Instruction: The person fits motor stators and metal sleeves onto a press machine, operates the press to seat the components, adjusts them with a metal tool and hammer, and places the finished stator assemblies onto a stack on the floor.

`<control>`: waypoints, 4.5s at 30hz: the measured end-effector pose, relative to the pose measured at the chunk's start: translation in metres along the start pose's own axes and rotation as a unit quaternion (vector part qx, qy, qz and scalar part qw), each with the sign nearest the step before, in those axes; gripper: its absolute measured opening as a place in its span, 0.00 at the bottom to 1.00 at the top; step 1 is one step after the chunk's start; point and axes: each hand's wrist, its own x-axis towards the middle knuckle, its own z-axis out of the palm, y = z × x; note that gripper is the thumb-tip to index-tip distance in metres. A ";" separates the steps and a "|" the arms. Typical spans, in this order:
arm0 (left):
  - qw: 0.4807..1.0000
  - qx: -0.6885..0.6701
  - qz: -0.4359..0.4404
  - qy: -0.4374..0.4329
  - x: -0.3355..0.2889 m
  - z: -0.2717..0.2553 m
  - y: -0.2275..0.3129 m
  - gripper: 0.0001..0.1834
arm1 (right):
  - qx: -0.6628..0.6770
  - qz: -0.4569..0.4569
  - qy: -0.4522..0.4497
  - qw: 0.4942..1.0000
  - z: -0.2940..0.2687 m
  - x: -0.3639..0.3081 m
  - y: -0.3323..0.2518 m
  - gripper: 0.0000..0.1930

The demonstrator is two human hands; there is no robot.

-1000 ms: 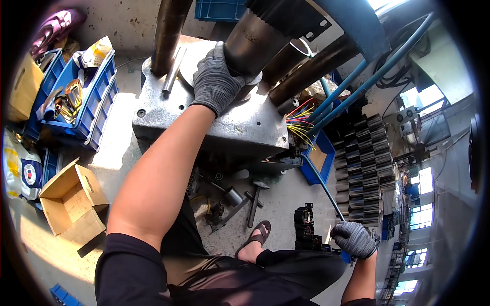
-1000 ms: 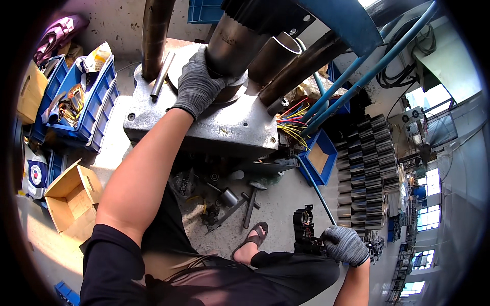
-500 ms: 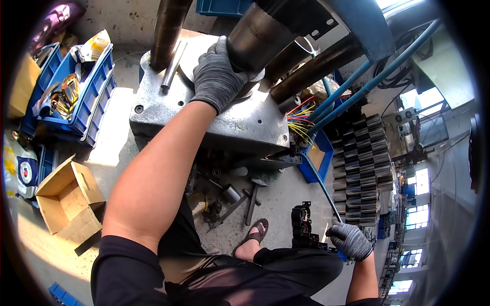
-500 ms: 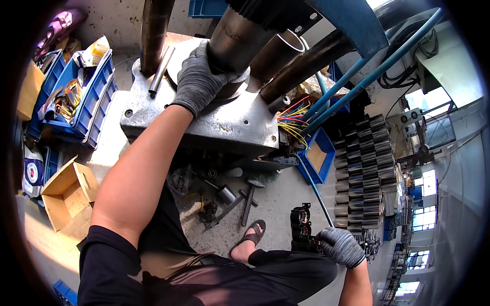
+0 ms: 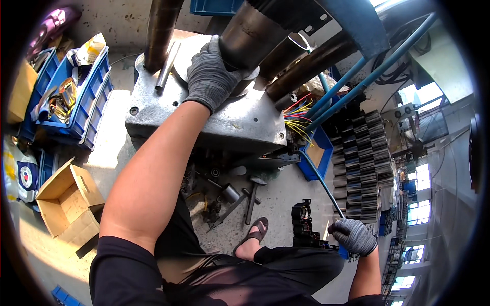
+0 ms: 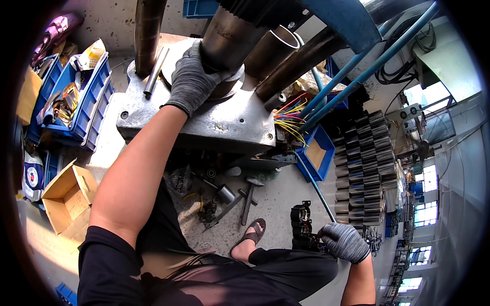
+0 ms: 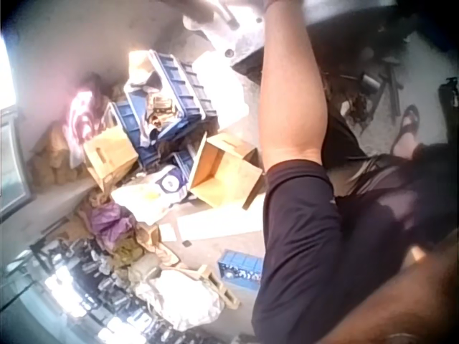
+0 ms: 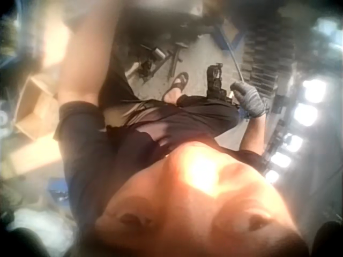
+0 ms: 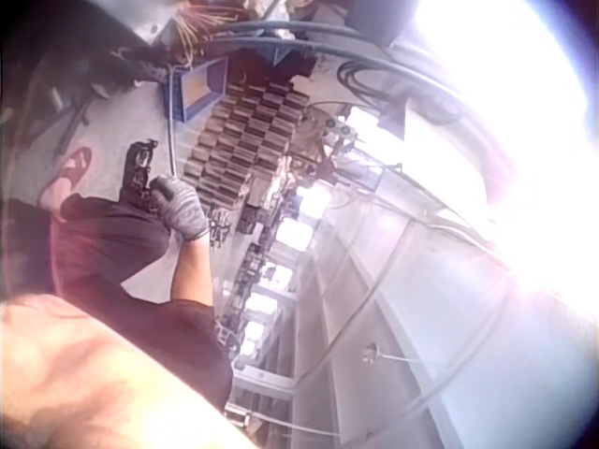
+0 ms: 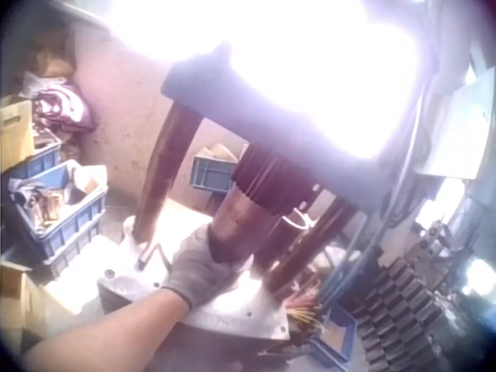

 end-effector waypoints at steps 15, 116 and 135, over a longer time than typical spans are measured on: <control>0.998 0.015 0.024 0.048 0.004 0.007 -0.009 0.66 | 0.189 0.100 0.017 0.977 -0.005 -0.003 0.001 0.11; 0.998 0.022 0.017 0.057 -0.002 0.007 -0.006 0.69 | 0.312 0.119 0.163 0.928 0.003 -0.005 0.017 0.16; 0.999 -0.007 0.043 0.027 -0.018 -0.018 -0.007 0.42 | 0.136 -0.088 0.602 0.782 -0.095 0.054 0.085 0.14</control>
